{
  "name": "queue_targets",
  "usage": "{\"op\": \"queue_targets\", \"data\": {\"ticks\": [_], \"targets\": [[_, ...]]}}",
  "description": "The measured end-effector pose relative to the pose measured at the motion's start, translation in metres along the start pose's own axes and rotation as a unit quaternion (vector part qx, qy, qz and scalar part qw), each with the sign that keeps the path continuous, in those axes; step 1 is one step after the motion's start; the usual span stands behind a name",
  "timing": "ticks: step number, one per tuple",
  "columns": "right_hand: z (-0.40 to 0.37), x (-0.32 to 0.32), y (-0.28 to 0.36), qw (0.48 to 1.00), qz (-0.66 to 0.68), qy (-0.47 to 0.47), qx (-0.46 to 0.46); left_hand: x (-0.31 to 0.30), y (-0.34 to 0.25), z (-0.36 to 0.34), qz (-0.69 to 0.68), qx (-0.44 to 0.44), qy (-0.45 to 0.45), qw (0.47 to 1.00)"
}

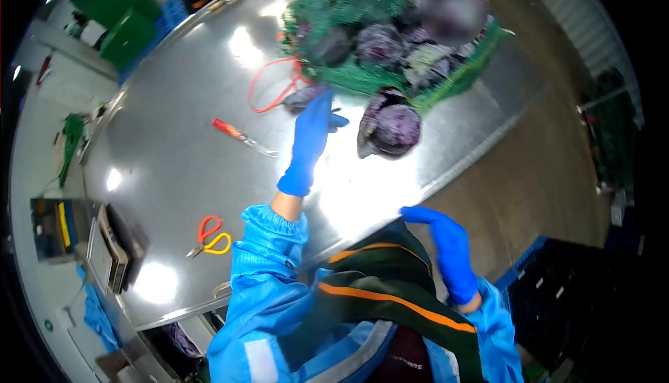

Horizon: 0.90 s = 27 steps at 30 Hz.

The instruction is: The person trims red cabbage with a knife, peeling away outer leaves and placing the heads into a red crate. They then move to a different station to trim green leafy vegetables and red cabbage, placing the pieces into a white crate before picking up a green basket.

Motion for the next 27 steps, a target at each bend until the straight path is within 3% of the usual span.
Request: {"op": "queue_targets", "data": {"ticks": [1, 2, 3, 4, 5, 7, 8, 10, 11, 12, 13, 16, 18, 19, 20, 21, 24, 27], "targets": [[-0.009, -0.015, -0.022, 0.992, 0.084, -0.078, 0.053, -0.051, -0.003, -0.003, 0.316, 0.161, -0.125, 0.927], [-0.018, -0.024, -0.036, 0.983, 0.148, -0.090, 0.065, -0.086, -0.006, -0.005, 0.560, 0.179, -0.137, 0.797], [-0.029, -0.030, -0.050, 0.977, 0.166, -0.109, 0.078, -0.154, 0.024, 0.005, 0.633, 0.134, -0.198, 0.736], [-0.039, -0.034, -0.065, 0.970, 0.182, -0.129, 0.094, -0.202, 0.027, 0.006, 0.645, 0.090, -0.252, 0.716], [-0.050, -0.031, -0.089, 0.965, 0.163, -0.142, 0.147, -0.221, 0.024, 0.005, 0.703, 0.027, -0.223, 0.675], [-0.066, -0.023, -0.140, 0.948, 0.117, -0.159, 0.250, -0.251, 0.057, 0.023, 0.801, 0.042, -0.081, 0.592], [-0.063, -0.010, -0.150, 0.962, 0.068, -0.106, 0.241, -0.261, 0.083, 0.025, 0.839, 0.046, -0.009, 0.542], [-0.053, 0.017, -0.157, 0.976, -0.031, 0.004, 0.215, -0.270, 0.102, 0.020, 0.821, 0.048, 0.015, 0.569], [-0.052, 0.017, -0.162, 0.965, 0.025, -0.029, 0.259, -0.264, 0.097, 0.019, 0.805, 0.050, 0.006, 0.591], [-0.042, 0.017, -0.153, 0.968, 0.022, -0.039, 0.245, -0.262, 0.095, 0.018, 0.789, 0.052, -0.002, 0.613], [-0.032, 0.016, -0.142, 0.971, 0.017, -0.049, 0.233, -0.263, 0.089, 0.009, 0.734, 0.123, -0.027, 0.667], [-0.005, 0.018, -0.124, 0.982, 0.014, -0.020, 0.188, -0.237, 0.043, -0.039, 0.631, 0.108, -0.161, 0.751], [0.020, 0.040, -0.100, 0.987, -0.028, 0.055, 0.151, -0.188, 0.017, -0.078, 0.358, 0.041, -0.206, 0.910], [0.032, 0.060, -0.084, 0.989, 0.028, 0.055, 0.135, -0.151, 0.015, -0.094, 0.373, -0.019, -0.211, 0.903], [0.048, 0.079, -0.071, 0.988, 0.083, 0.056, 0.120, -0.114, 0.025, -0.109, 0.343, 0.047, -0.192, 0.918], [0.065, 0.096, -0.070, 0.987, 0.074, 0.102, 0.103, -0.074, 0.041, -0.119, 0.338, 0.045, -0.141, 0.930], [0.104, 0.091, -0.108, 0.965, 0.248, -0.001, 0.084, 0.018, 0.027, -0.144, 0.264, 0.075, -0.011, 0.962], [0.094, 0.051, -0.113, 0.959, 0.253, -0.092, 0.094, -0.031, 0.001, -0.178, 0.442, 0.206, -0.149, 0.860]]}}
Point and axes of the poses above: each hand's wrist, its own z-axis towards the middle knuckle, its own x-axis out of the palm, y = z × x, the point moved 10 cm from there along z, towards the middle knuckle, and after that the axes turned 3 degrees about y, right-handed, at the moved point
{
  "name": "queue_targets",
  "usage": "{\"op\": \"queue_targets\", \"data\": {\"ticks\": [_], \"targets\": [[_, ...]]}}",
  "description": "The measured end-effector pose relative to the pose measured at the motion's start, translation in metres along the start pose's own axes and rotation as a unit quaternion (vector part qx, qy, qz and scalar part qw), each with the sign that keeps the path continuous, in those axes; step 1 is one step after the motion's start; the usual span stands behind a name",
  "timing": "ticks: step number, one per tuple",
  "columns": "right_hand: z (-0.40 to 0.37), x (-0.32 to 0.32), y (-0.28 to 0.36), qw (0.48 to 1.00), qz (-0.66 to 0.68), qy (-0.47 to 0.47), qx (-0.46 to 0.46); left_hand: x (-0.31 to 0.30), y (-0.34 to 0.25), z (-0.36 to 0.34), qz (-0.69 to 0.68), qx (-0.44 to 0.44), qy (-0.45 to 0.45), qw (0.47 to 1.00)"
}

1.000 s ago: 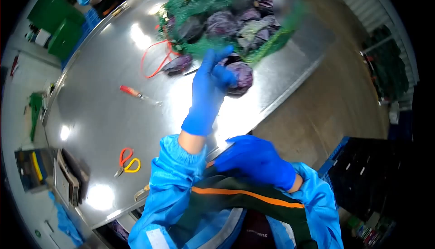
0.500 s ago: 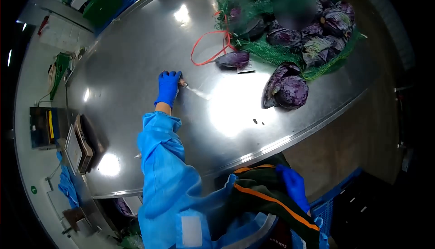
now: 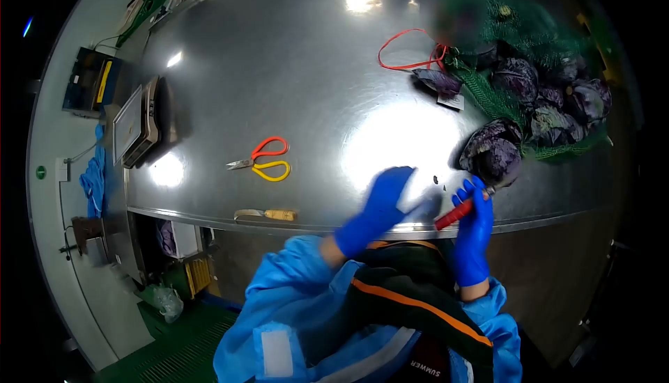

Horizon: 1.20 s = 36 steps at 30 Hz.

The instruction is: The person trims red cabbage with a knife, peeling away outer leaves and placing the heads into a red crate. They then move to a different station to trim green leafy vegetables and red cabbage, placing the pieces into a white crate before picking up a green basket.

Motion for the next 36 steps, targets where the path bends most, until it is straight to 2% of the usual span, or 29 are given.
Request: {"op": "queue_targets", "data": {"ticks": [1, 3, 4, 5, 7, 9, 10, 11, 12, 13, 14, 15, 16, 17, 18, 20, 21, 22, 23, 25, 26, 27, 28, 29, 31, 32, 34, 35, 36], "targets": [[-0.003, -0.023, 0.003, 0.998, -0.029, -0.048, 0.005, -0.015, 0.049, -0.008, 0.096, -0.072, 0.046, 0.992], [-0.003, -0.060, 0.007, 0.997, -0.072, -0.027, 0.000, -0.053, 0.171, -0.059, 0.088, -0.272, 0.099, 0.953], [-0.008, -0.075, 0.010, 0.996, -0.073, -0.042, 0.011, -0.089, 0.201, -0.076, 0.367, -0.247, 0.104, 0.891], [-0.015, -0.089, 0.014, 0.995, -0.074, -0.059, 0.020, -0.109, 0.237, -0.104, 0.395, -0.245, 0.126, 0.876], [-0.021, -0.110, 0.019, 0.993, -0.076, -0.090, 0.022, -0.144, 0.256, -0.131, 0.432, -0.214, 0.168, 0.860], [-0.028, -0.128, 0.024, 0.991, -0.077, -0.111, 0.006, -0.199, 0.302, -0.176, 0.329, -0.317, 0.143, 0.878], [-0.027, -0.129, 0.023, 0.991, -0.085, -0.107, 0.009, -0.231, 0.330, -0.203, 0.448, -0.305, 0.154, 0.827], [-0.024, -0.127, 0.024, 0.990, -0.092, -0.109, 0.007, -0.267, 0.357, -0.217, 0.438, -0.409, 0.177, 0.780], [-0.023, -0.128, 0.030, 0.988, -0.100, -0.120, 0.003, -0.300, 0.392, -0.251, 0.604, -0.357, 0.220, 0.678], [-0.027, -0.134, 0.040, 0.984, -0.114, -0.136, -0.001, -0.317, 0.359, -0.210, 0.627, -0.481, 0.193, 0.582], [-0.025, -0.133, 0.045, 0.990, -0.088, -0.112, -0.021, -0.318, 0.360, -0.173, 0.678, -0.398, 0.115, 0.607], [-0.017, -0.128, 0.049, 0.993, -0.066, -0.083, -0.045, -0.318, 0.359, -0.147, 0.558, -0.348, -0.041, 0.752], [-0.013, -0.124, 0.055, 0.991, -0.073, -0.092, -0.059, -0.288, 0.325, -0.090, 0.510, -0.297, -0.068, 0.805], [-0.007, -0.121, 0.060, 0.990, -0.078, -0.098, -0.072, -0.239, 0.292, -0.043, 0.285, -0.271, -0.088, 0.915], [-0.002, -0.126, 0.062, 0.989, -0.077, -0.107, -0.068, -0.180, 0.246, -0.004, 0.045, -0.233, -0.098, 0.967], [0.014, -0.137, 0.067, 0.990, -0.050, -0.112, -0.076, -0.034, 0.134, 0.042, -0.178, -0.236, 0.066, 0.953], [0.028, -0.151, 0.062, 0.989, -0.027, -0.126, -0.068, 0.023, 0.050, 0.064, -0.188, -0.352, 0.196, 0.896], [0.039, -0.162, 0.067, 0.983, -0.071, -0.145, -0.088, 0.072, 0.015, 0.075, -0.169, -0.207, 0.213, 0.940], [0.050, -0.169, 0.074, 0.974, -0.116, -0.164, -0.105, 0.113, -0.009, 0.084, -0.204, -0.141, 0.232, 0.941], [0.076, -0.161, 0.065, 0.980, -0.118, -0.153, -0.044, 0.171, -0.037, 0.116, -0.392, -0.198, 0.231, 0.868], [0.089, -0.161, 0.047, 0.987, -0.085, -0.140, -0.001, 0.208, -0.020, 0.115, -0.351, -0.199, 0.252, 0.880], [0.095, -0.148, 0.036, 0.995, -0.040, -0.086, -0.014, 0.240, -0.003, 0.110, -0.307, -0.196, 0.272, 0.891], [0.086, -0.140, 0.034, 0.994, -0.035, -0.100, -0.014, 0.228, -0.020, 0.114, -0.231, -0.135, 0.246, 0.932], [0.073, -0.134, 0.035, 0.993, -0.031, -0.112, -0.012, 0.220, -0.033, 0.113, -0.342, -0.185, 0.278, 0.878], [0.049, -0.128, 0.014, 0.998, -0.022, -0.054, 0.026, 0.190, -0.014, 0.087, -0.299, -0.210, 0.345, 0.864], [0.031, -0.109, 0.028, 0.999, -0.038, -0.024, 0.016, 0.170, -0.014, 0.068, -0.364, -0.321, 0.359, 0.797], [0.024, -0.099, 0.007, 0.998, -0.007, 0.000, 0.063, 0.130, -0.024, 0.068, -0.146, -0.202, 0.338, 0.907], [0.029, -0.101, -0.003, 0.997, 0.011, 0.005, 0.080, 0.116, -0.035, 0.068, -0.040, -0.130, 0.321, 0.937], [0.032, -0.106, -0.003, 0.993, 0.032, -0.005, 0.112, 0.121, -0.045, 0.059, -0.025, -0.116, 0.353, 0.928]]}}
Point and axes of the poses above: each hand's wrist, its own z-axis towards the middle knuckle, its own x-axis out of the palm, y = z × x, the point moved 10 cm from there along z, towards the middle knuckle, and after that the axes turned 3 degrees about y, right-handed, at the moved point
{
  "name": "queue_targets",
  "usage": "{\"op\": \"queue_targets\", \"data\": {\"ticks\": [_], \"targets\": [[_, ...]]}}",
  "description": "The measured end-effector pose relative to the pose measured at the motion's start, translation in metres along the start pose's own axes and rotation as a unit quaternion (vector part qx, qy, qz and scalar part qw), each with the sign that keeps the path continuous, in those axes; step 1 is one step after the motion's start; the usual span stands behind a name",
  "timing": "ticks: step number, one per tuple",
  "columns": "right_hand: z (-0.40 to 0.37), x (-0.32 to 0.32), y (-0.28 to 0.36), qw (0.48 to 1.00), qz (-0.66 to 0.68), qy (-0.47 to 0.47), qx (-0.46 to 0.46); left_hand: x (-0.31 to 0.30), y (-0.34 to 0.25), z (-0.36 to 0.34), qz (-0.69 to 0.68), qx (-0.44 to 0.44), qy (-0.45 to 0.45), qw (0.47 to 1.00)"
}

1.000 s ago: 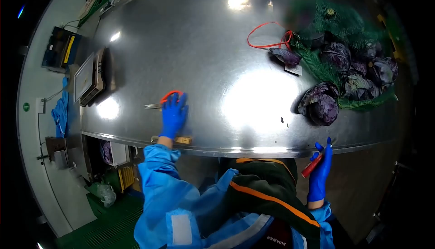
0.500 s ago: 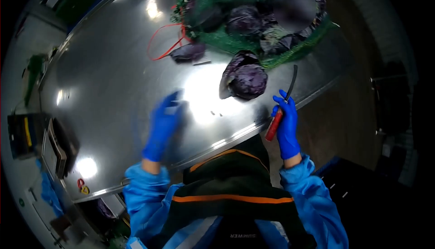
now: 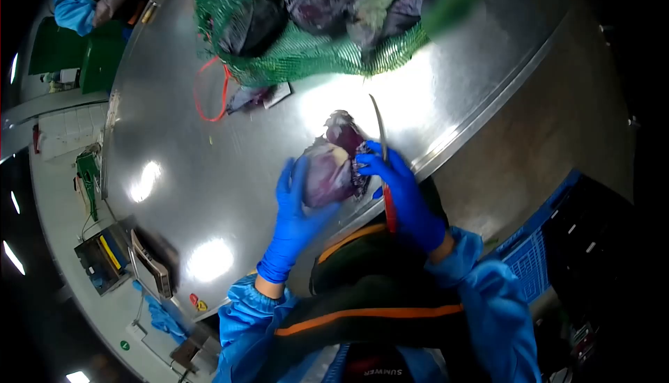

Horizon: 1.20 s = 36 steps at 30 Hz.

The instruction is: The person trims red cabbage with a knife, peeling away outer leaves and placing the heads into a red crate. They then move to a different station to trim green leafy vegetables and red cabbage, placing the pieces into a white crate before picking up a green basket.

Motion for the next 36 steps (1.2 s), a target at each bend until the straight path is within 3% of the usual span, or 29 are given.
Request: {"op": "queue_targets", "data": {"ticks": [3, 6, 8, 10, 12, 13, 15, 17, 18, 19, 21, 23, 24, 25, 27, 31, 34, 36], "targets": [[-0.011, -0.012, 0.011, 0.998, -0.046, -0.022, -0.033, 0.016, 0.016, -0.002, -0.049, -0.043, -0.012, 0.998], [-0.029, -0.016, 0.025, 0.976, -0.192, -0.014, -0.106, 0.015, 0.020, -0.004, -0.042, -0.044, -0.013, 0.998], [-0.035, 0.009, 0.029, 0.969, -0.174, 0.074, -0.160, 0.013, 0.022, -0.001, -0.032, -0.057, -0.009, 0.998], [-0.032, 0.033, 0.013, 0.976, -0.136, 0.151, -0.078, 0.021, 0.038, 0.006, -0.118, -0.075, 0.029, 0.990], [0.014, -0.002, -0.016, 0.992, -0.083, 0.014, -0.096, 0.023, 0.056, 0.011, -0.219, -0.114, 0.054, 0.968], [0.028, -0.021, -0.006, 0.981, -0.111, -0.049, -0.149, 0.021, 0.059, 0.010, -0.259, -0.118, 0.058, 0.957], [0.033, -0.045, 0.038, 0.916, -0.224, -0.177, -0.282, 0.016, 0.065, 0.010, -0.335, -0.124, 0.066, 0.932], [0.003, -0.029, 0.082, 0.878, -0.323, -0.175, -0.306, 0.001, 0.052, 0.009, -0.203, -0.023, 0.058, 0.977], [0.000, -0.015, 0.071, 0.926, -0.273, -0.101, -0.242, -0.006, 0.047, 0.008, -0.118, 0.017, 0.049, 0.992], [-0.006, 0.009, 0.064, 0.930, -0.258, -0.018, -0.260, -0.012, 0.039, 0.008, -0.032, 0.060, 0.034, 0.997], [-0.018, 0.047, 0.049, 0.883, -0.360, 0.028, -0.299, -0.013, 0.034, 0.007, 0.008, 0.048, -0.037, 0.998], [-0.008, 0.048, 0.024, 0.894, -0.384, 0.021, -0.230, -0.011, 0.031, -0.002, 0.059, 0.024, -0.131, 0.989], [-0.007, 0.046, 0.013, 0.898, -0.395, 0.017, -0.193, -0.013, 0.038, 0.000, 0.046, 0.002, -0.150, 0.988], [-0.011, 0.052, 0.018, 0.875, -0.425, 0.028, -0.232, -0.014, 0.050, 0.001, -0.032, -0.028, -0.159, 0.986], [-0.027, 0.065, 0.028, 0.825, -0.474, 0.053, -0.303, -0.015, 0.050, 0.002, -0.022, -0.019, -0.172, 0.985], [-0.007, 0.072, 0.005, 0.760, -0.631, 0.101, -0.118, -0.020, 0.047, 0.012, -0.014, 0.001, -0.194, 0.981], [0.003, 0.073, -0.003, 0.732, -0.672, 0.066, -0.095, -0.019, 0.046, 0.010, -0.018, 0.002, -0.207, 0.978], [0.002, 0.075, -0.003, 0.709, -0.673, 0.014, -0.211, -0.019, 0.043, 0.010, 0.008, -0.004, -0.225, 0.974]]}}
Point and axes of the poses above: each hand's wrist, its own z-axis towards the middle knuckle, its own x-axis out of the palm, y = z × x, the point moved 10 cm from there along z, towards the middle knuckle, and after that the axes turned 3 degrees about y, right-handed, at the moved point
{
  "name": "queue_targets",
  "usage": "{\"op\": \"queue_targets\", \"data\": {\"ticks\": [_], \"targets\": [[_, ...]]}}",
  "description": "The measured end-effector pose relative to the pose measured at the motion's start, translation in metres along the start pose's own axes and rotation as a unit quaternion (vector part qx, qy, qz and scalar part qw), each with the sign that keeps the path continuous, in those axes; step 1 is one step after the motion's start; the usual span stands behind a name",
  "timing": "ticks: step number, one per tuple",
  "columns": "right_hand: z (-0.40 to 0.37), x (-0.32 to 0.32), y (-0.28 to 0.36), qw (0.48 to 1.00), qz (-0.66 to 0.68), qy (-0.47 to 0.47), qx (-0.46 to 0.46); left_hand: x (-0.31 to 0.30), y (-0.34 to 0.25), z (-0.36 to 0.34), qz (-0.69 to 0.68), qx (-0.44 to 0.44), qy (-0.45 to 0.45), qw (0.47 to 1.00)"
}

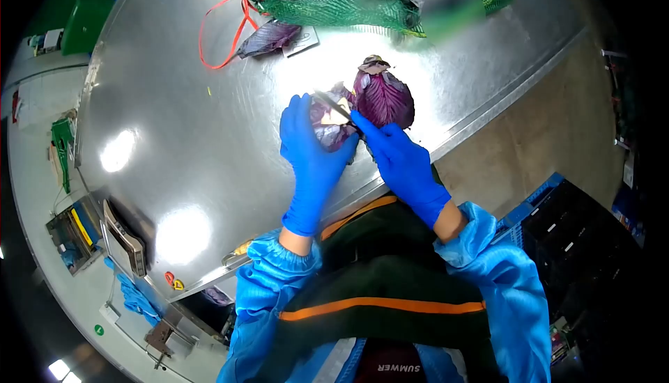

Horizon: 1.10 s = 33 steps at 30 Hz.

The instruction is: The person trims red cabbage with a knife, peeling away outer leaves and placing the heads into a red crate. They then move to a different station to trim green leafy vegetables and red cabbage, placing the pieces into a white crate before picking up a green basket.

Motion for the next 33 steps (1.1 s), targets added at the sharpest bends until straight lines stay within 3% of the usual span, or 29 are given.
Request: {"op": "queue_targets", "data": {"ticks": [1, 2, 3, 5, 6, 9, 10, 13, 14, 17, 18, 19, 20, 21, 23, 27, 29, 30, 31, 33], "targets": [[0.002, -0.006, 0.003, 0.997, -0.016, -0.062, -0.031, 0.001, -0.005, -0.001, 0.006, 0.010, -0.002, 1.000], [0.013, 0.001, -0.011, 0.999, -0.008, -0.005, 0.036, 0.000, -0.010, -0.002, 0.013, 0.020, -0.004, 1.000], [0.024, 0.001, -0.036, 0.996, 0.049, -0.043, 0.062, -0.002, -0.015, -0.001, 0.020, 0.034, -0.008, 0.999], [0.052, -0.018, -0.062, 0.973, 0.224, -0.049, 0.024, -0.001, -0.003, -0.011, -0.015, 0.047, -0.024, 0.999], [0.050, -0.014, -0.053, 0.907, 0.395, 0.063, 0.132, -0.003, 0.002, -0.014, -0.027, 0.048, -0.026, 0.998], [0.041, 0.025, -0.042, 0.940, 0.261, 0.097, 0.195, -0.006, 0.017, -0.018, -0.075, -0.019, 0.021, 0.997], [0.044, 0.023, -0.039, 0.978, 0.173, -0.055, 0.107, -0.007, 0.022, -0.016, -0.096, -0.022, 0.031, 0.995], [0.056, 0.001, 0.000, 0.960, 0.262, -0.016, 0.101, -0.011, 0.029, -0.012, -0.118, -0.026, 0.042, 0.992], [0.054, -0.011, 0.013, 0.970, 0.228, -0.083, 0.029, -0.011, 0.029, -0.012, -0.121, -0.025, 0.037, 0.992], [0.058, 0.004, -0.028, 0.972, 0.203, -0.033, 0.117, -0.014, 0.032, -0.016, -0.131, 0.030, 0.003, 0.991], [0.060, -0.011, -0.046, 0.973, 0.170, -0.068, 0.143, -0.014, 0.049, -0.016, -0.223, -0.028, 0.017, 0.974], [0.058, -0.012, -0.065, 0.948, 0.257, -0.059, 0.176, -0.012, 0.065, -0.021, -0.311, -0.089, 0.038, 0.945], [0.053, -0.007, -0.079, 0.910, 0.353, -0.027, 0.216, -0.006, 0.077, -0.026, -0.454, -0.173, 0.057, 0.872], [0.050, -0.003, -0.081, 0.859, 0.446, 0.008, 0.250, 0.000, 0.076, -0.031, -0.583, -0.200, 0.059, 0.786], [0.057, -0.036, -0.063, 0.860, 0.466, -0.037, 0.204, 0.010, 0.067, -0.043, -0.791, -0.236, 0.050, 0.562], [0.072, -0.091, -0.041, 0.859, 0.474, -0.110, 0.161, 0.013, 0.046, -0.029, -0.840, -0.215, 0.028, 0.497], [0.065, -0.133, -0.063, 0.865, 0.416, -0.226, 0.167, 0.004, 0.037, -0.024, -0.859, -0.222, -0.006, 0.460], [0.072, -0.138, -0.076, 0.877, 0.414, -0.184, 0.162, -0.004, 0.030, -0.020, -0.882, -0.203, -0.006, 0.425], [0.066, -0.152, -0.083, 0.916, 0.318, -0.192, 0.150, -0.011, 0.025, -0.018, -0.902, -0.185, -0.005, 0.389], [0.060, -0.174, -0.038, 0.943, 0.147, -0.297, 0.003, -0.023, 0.037, -0.018, -0.866, -0.185, -0.039, 0.463]]}}
Point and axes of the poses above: each hand's wrist, its own z-axis towards the middle knuckle, its own x-axis out of the palm, y = z × x, the point moved 10 cm from there along z, towards the middle knuckle, and after that the axes turned 3 degrees about y, right-handed, at the moved point
